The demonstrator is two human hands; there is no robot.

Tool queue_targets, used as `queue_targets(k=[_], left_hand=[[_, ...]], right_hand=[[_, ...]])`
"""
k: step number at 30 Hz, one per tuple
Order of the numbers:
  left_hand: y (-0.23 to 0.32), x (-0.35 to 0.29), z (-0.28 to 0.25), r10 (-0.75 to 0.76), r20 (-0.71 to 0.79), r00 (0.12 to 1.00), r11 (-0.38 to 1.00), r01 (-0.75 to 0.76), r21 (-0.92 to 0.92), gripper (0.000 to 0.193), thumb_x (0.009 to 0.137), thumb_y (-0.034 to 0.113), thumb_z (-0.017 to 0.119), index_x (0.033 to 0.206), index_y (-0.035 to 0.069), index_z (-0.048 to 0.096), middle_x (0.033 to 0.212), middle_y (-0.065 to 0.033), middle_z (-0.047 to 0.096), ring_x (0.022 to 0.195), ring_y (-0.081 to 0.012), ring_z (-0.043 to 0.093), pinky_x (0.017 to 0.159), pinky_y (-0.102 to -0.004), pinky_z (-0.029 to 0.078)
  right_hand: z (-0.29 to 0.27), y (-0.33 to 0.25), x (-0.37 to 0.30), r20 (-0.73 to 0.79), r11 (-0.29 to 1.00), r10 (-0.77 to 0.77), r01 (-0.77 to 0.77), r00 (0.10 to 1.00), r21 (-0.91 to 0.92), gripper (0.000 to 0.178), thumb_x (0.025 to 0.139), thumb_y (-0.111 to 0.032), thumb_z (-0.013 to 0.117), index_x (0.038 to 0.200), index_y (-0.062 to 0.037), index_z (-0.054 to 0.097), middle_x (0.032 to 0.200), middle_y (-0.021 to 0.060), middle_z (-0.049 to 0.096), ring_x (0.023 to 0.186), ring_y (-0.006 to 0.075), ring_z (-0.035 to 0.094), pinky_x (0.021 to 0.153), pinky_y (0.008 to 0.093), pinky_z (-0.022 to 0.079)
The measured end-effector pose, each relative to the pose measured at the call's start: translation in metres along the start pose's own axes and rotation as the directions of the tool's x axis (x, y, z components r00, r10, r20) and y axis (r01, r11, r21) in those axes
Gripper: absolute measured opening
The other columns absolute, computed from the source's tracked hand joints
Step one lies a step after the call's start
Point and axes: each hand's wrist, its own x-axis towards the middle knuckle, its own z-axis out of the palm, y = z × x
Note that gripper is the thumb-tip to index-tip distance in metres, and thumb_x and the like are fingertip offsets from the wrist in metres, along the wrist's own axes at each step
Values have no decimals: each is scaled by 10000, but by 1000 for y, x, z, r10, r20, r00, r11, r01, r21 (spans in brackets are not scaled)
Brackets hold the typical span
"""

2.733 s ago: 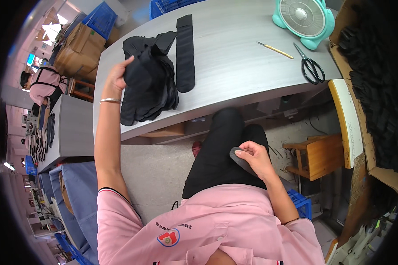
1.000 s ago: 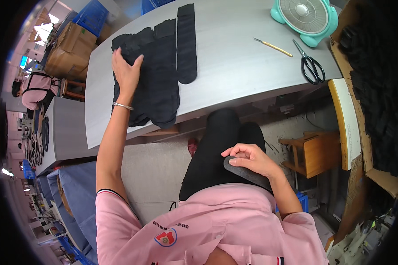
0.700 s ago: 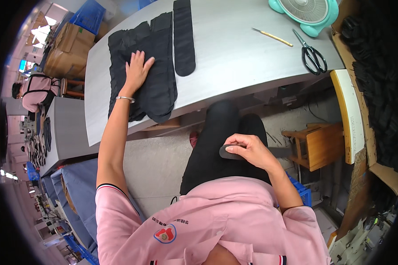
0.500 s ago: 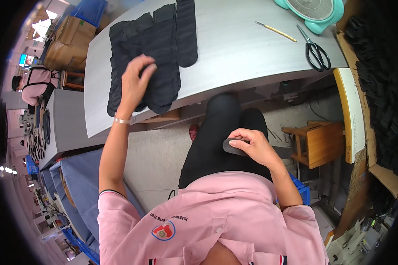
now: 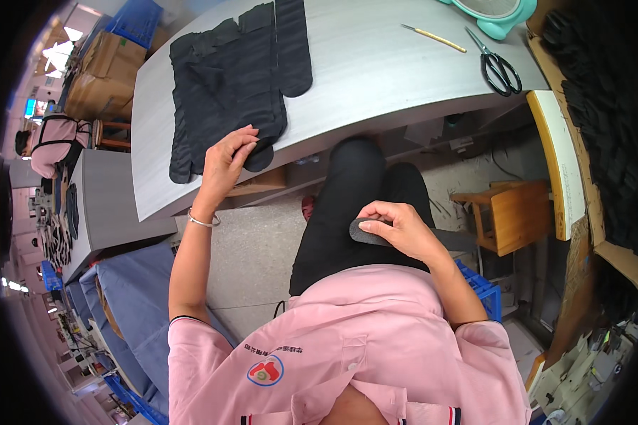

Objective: The recorder is turning black fabric straps right-side out and organizing them on a table in a garment factory.

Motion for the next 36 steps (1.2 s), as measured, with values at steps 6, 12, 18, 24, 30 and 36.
queue_targets(k=[6, 12, 18, 24, 30, 36], left_hand=[[11, 0, 2, 20, -76, 997, 1000, -18, 25, 107, 799, 58, 758, 853, -9, 694, 1011, -125, 736, 983, -233, 698, 847, -325, 537], [0, 11, -12, -308, -94, 947, 892, 253, -373, 102, 888, 67, 725, 966, 25, 674, 848, 18, 670, 693, -19, 538, 616, -190, 455], [58, 32, 3, -375, -40, 926, 737, 272, -619, 258, 910, 46, 695, 1158, -17, 660, 854, 5, 683, 719, -28, 582, 643, -187, 502], [80, 21, 42, -406, 0, 914, 811, 361, -461, 202, 866, 99, 757, 1046, 7, 755, 784, 6, 697, 635, -35, 546, 607, -196, 457], [92, 11, 74, -360, 15, 933, 753, 300, -586, 174, 872, 106, 756, 985, -25, 738, 781, 17, 660, 704, -36, 540, 641, -197, 420], [87, 12, 86, -358, -40, 933, 761, 267, -591, 178, 820, 100, 811, 882, -46, 731, 687, 42, 595, 630, -20, 467, 566, -197, 368]], right_hand=[[2, 5, -7, 7, 1000, 31, -31, 999, 3, 139, 925, -115, 679, 1015, -10, 690, 823, -19, 652, 734, 28, 550, 646, 203, 444], [-1, 6, -9, -80, 996, -10, 17, 997, 92, 117, 945, -101, 648, 1009, -4, 640, 810, -28, 608, 736, 19, 525, 655, 195, 436], [-8, -1, -6, -134, 996, -48, 57, 990, 66, 118, 947, -106, 649, 1007, -6, 632, 818, -20, 611, 749, 28, 542, 675, 202, 449], [-16, -18, 8, -210, 986, -123, 144, 970, 88, 134, 944, -104, 656, 1013, 9, 640, 866, 4, 663, 779, 43, 593, 707, 229, 496], [-23, -17, 18, -248, 973, -175, 206, 953, 104, 144, 948, -110, 658, 1019, 15, 644, 876, 9, 673, 794, 49, 608, 730, 229, 506], [-19, -14, 21, -239, 975, -128, 166, 962, 147, 142, 936, -102, 672, 1022, 10, 655, 884, 19, 689, 825, 55, 627, 748, 230, 507]])
